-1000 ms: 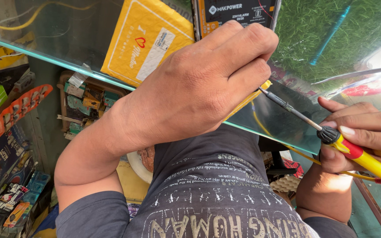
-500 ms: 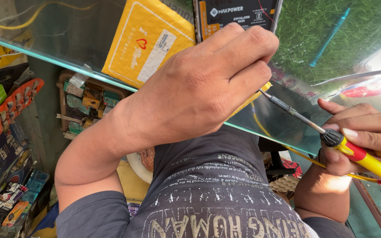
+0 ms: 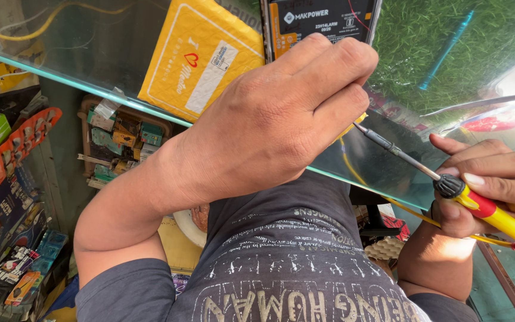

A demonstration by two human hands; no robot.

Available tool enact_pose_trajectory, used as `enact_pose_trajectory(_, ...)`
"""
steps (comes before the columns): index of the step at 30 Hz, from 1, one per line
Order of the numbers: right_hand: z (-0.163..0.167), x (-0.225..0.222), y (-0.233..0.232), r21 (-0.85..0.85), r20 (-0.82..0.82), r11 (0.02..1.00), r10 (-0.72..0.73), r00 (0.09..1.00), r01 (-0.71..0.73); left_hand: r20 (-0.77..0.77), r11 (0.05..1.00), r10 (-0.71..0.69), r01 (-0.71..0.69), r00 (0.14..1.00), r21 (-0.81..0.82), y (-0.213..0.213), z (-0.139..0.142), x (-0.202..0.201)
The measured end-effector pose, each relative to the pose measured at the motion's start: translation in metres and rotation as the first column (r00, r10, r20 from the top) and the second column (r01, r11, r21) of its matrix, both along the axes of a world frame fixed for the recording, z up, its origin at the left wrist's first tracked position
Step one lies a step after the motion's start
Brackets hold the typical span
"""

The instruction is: The person uses a soldering iron to apply heat to a small component on a disassembled smartphone motherboard. They hold the phone steady with their left hand while applying the soldering iron with their right hand, then briefly touch their face before resuming the soldering.

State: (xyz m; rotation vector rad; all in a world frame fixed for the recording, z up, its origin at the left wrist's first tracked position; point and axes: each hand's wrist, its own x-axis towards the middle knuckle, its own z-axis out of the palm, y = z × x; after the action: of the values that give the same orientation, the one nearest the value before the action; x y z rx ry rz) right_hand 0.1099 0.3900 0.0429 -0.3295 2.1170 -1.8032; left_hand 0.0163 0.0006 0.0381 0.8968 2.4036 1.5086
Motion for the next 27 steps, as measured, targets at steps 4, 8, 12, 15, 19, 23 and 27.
enact_pose_trajectory(4, -0.002, 0.005, -0.003, 0.008, -0.004, 0.999, -0.052, 0.999, 0.052, -0.002, 1.0, 0.006, -0.006, 1.0, -0.006, 0.0, 0.0, 0.001)
enact_pose_trajectory(8, -0.001, 0.001, -0.003, -0.004, -0.011, 1.0, -0.02, 1.0, 0.02, -0.018, 1.0, 0.005, -0.005, 1.0, -0.022, 0.0, 0.0, 0.001)
enact_pose_trajectory(12, 0.001, -0.001, -0.004, -0.003, 0.0, 1.0, -0.017, 1.0, 0.017, -0.034, 0.999, 0.006, -0.007, 0.999, -0.034, 0.0, -0.001, 0.001)
enact_pose_trajectory(15, 0.001, 0.001, -0.005, 0.003, 0.006, 0.999, -0.032, 0.999, 0.032, -0.035, 0.999, 0.008, -0.009, 0.999, -0.031, 0.0, -0.001, 0.001)
enact_pose_trajectory(19, 0.0, -0.001, 0.0, 0.004, 0.007, 1.0, 0.006, 1.0, -0.006, -0.038, 0.999, 0.005, -0.006, 0.999, -0.033, -0.002, -0.001, 0.001)
enact_pose_trajectory(23, 0.002, -0.009, 0.003, 0.0, 0.022, 0.997, 0.081, 0.997, -0.081, -0.037, 1.0, 0.003, -0.004, 0.999, -0.029, -0.002, -0.001, 0.001)
enact_pose_trajectory(27, 0.001, -0.013, 0.002, -0.009, 0.014, 0.993, 0.118, 0.993, -0.118, -0.031, 1.0, 0.005, -0.006, 0.999, -0.026, -0.001, -0.001, 0.0)
